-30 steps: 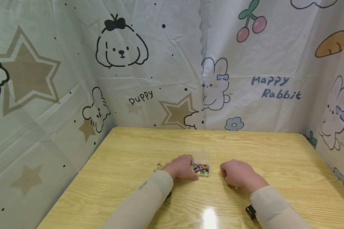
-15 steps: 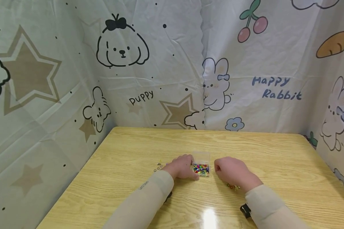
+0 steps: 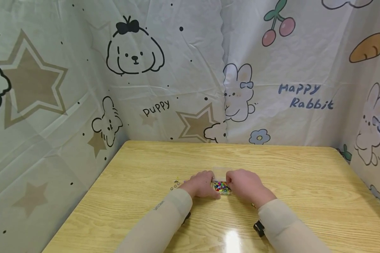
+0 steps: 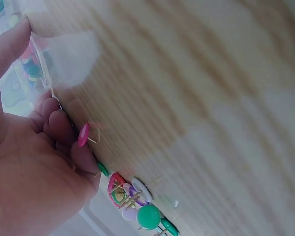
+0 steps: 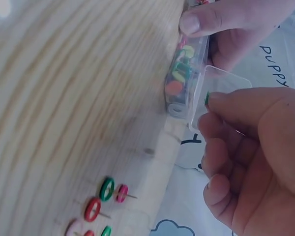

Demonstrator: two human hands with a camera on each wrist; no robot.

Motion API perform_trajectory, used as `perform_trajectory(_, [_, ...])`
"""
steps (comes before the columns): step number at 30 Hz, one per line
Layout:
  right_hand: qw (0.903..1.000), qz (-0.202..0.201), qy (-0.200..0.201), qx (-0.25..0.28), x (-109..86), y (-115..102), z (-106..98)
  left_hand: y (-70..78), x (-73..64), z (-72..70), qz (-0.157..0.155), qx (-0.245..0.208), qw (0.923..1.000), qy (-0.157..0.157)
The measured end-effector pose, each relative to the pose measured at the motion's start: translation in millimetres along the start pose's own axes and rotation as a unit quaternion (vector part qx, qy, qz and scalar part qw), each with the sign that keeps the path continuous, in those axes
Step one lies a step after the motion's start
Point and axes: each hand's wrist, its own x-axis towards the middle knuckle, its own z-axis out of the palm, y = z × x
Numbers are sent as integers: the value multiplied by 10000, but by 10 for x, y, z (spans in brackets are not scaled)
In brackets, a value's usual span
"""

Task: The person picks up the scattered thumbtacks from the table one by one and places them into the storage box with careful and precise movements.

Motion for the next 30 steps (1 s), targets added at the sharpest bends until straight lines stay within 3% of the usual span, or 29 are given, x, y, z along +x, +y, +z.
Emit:
perform_trajectory(7, [9999, 81, -45, -127, 29, 2, 29, 19, 3, 7, 24, 60, 10000, 19])
perform_trajectory(13, [9997, 178, -172, -44, -39, 77, -86, 23, 23, 20, 19, 26, 10000, -30])
perform_trajectory(24, [9942, 544, -928, -43, -286, 315, -163, 8, 21, 17, 63, 43, 10000, -27])
perform_trajectory(30, [9927, 582, -1058, -51, -355, 367, -135, -12, 26, 27, 88, 55, 9999, -14])
